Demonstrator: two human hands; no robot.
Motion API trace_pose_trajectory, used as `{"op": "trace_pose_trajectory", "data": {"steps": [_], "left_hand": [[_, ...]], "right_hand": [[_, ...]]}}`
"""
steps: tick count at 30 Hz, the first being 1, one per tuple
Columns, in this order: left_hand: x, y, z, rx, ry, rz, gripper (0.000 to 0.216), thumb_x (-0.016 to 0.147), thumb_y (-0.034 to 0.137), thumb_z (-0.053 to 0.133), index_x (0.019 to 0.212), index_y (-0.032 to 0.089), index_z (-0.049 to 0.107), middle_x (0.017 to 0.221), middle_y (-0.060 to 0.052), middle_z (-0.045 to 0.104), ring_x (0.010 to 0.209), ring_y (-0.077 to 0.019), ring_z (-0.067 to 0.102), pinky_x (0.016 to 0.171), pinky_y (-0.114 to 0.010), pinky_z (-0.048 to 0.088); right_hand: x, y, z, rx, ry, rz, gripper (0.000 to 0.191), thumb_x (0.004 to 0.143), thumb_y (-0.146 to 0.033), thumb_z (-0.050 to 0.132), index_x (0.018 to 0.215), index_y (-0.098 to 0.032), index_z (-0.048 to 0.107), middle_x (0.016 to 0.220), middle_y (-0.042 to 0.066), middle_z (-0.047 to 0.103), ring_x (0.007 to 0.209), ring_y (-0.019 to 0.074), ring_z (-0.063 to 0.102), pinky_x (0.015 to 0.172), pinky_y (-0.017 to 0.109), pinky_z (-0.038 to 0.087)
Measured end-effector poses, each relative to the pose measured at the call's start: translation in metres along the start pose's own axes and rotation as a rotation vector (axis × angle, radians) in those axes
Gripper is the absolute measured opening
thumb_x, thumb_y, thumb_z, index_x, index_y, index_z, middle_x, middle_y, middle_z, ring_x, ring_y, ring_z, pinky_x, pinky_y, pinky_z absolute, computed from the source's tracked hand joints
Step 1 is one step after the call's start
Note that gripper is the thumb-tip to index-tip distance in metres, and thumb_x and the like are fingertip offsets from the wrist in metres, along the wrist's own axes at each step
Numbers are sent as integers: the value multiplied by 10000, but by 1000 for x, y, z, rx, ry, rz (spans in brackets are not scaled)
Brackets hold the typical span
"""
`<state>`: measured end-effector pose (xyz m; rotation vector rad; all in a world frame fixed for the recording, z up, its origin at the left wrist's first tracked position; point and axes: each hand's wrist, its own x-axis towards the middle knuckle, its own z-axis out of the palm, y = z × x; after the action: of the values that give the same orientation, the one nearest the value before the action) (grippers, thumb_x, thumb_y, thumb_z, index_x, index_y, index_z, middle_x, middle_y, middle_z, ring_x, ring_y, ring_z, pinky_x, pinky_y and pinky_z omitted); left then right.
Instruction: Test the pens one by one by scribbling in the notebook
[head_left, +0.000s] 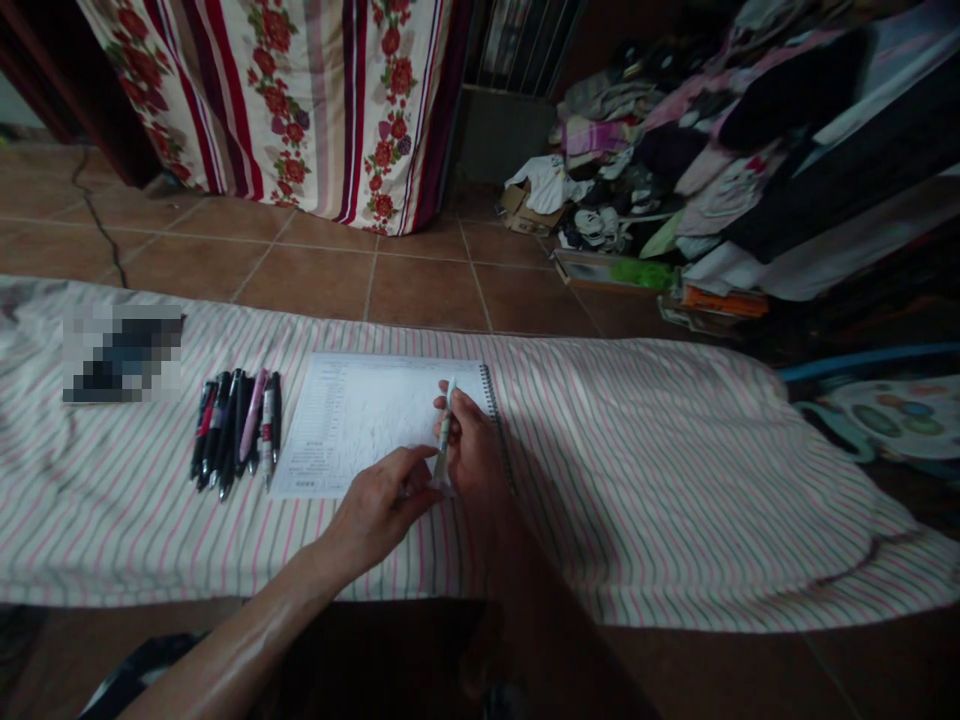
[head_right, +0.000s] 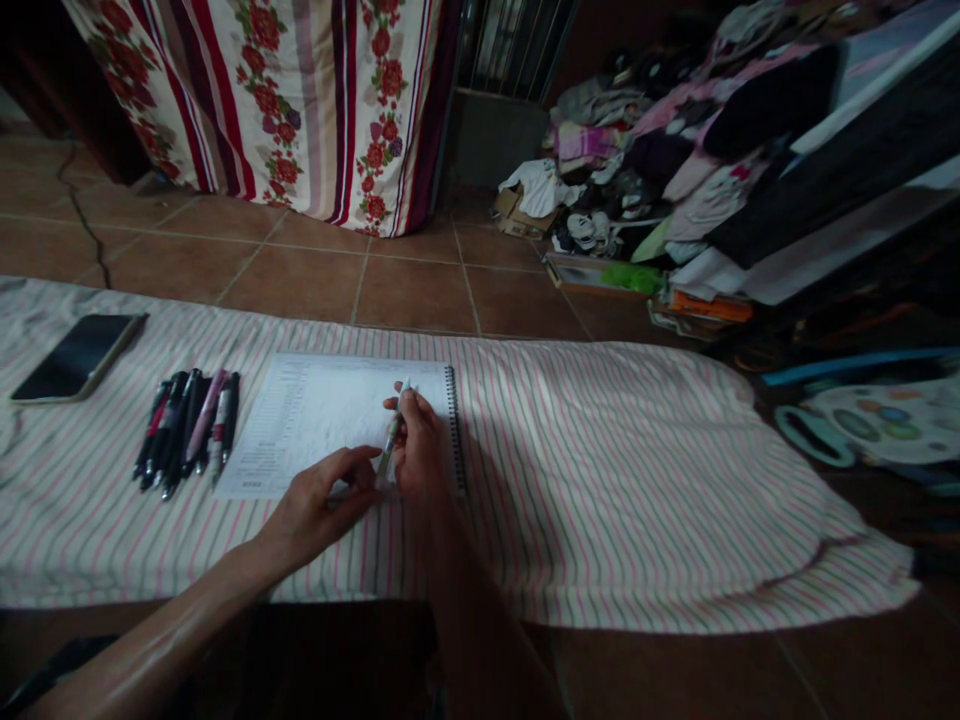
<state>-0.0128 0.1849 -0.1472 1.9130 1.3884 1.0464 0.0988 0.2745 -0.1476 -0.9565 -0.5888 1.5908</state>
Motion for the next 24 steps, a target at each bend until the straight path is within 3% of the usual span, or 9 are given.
{"op": "trace_pose_trajectory", "data": {"steps": [9, 24], "left_hand": [[-8, 0, -14, 27, -7, 90, 327, 854, 254, 542, 1170, 200, 481, 866, -5, 631, 783, -129, 604, 711, -261, 498], [-5, -5, -21, -29, 38, 84, 300, 853, 174, 526, 1152, 192, 504, 881, -16, 646, 779, -125, 621, 719, -264, 513]], "right_hand": [[-2, 4, 9, 48, -54, 40, 266, 682, -348, 694, 874, -164, 682, 670, -32, 573, 461, 13, 390, 408, 140, 314], [2, 8, 20, 122, -71, 103, 267, 657, -314, 721, 851, -137, 670, 624, -36, 566, 433, 4, 368, 389, 119, 312]]}}
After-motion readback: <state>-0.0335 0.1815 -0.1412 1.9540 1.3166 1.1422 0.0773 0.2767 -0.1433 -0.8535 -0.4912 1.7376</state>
